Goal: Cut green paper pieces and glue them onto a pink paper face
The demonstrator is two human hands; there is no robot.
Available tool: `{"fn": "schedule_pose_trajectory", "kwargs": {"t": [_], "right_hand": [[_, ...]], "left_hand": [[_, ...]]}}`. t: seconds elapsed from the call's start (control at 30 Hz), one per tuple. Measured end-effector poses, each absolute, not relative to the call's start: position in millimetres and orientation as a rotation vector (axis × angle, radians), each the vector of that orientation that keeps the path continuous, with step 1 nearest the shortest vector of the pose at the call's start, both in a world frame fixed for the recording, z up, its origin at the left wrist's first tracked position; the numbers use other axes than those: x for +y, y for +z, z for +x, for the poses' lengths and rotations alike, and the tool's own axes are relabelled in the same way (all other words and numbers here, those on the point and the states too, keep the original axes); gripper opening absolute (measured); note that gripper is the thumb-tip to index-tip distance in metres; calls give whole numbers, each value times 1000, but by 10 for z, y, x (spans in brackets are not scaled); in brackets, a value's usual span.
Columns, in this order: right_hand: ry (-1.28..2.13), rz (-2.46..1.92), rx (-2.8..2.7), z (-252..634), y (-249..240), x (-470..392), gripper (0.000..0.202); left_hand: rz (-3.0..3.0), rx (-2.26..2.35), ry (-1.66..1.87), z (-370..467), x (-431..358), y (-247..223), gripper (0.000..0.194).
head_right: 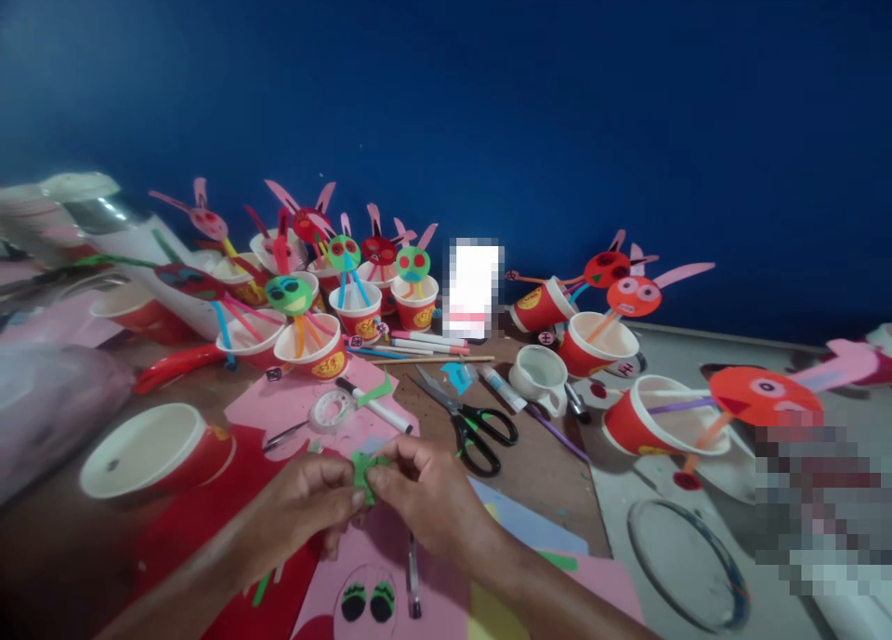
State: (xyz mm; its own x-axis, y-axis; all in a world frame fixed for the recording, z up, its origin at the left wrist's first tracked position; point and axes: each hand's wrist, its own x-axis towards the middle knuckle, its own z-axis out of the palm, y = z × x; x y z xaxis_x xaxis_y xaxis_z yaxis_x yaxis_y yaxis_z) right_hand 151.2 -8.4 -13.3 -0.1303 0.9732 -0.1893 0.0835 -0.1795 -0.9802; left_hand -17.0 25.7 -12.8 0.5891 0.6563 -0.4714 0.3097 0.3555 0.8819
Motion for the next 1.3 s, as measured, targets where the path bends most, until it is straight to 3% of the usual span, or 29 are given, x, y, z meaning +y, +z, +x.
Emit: {"fn": "schedule_pose_trajectory", "kwargs": {"t": [0.47,0.83,1.1,1.3], "right_hand": [[1445,-1330,-1283,1538,-172,-77,15],[1463,-1326,-1294,1534,-175,-101,10],[1440,-1334,-1278,1539,-153,-111,9],[1393,-1338,-1302,1516,-163,-115,9]], "left_hand": [[1225,1015,266,-184,296,-120,22],[1234,963,169,-203,271,-74,22],[1133,888,204,-186,299,-51,32],[1190,909,184,-197,284,-74,27]]}}
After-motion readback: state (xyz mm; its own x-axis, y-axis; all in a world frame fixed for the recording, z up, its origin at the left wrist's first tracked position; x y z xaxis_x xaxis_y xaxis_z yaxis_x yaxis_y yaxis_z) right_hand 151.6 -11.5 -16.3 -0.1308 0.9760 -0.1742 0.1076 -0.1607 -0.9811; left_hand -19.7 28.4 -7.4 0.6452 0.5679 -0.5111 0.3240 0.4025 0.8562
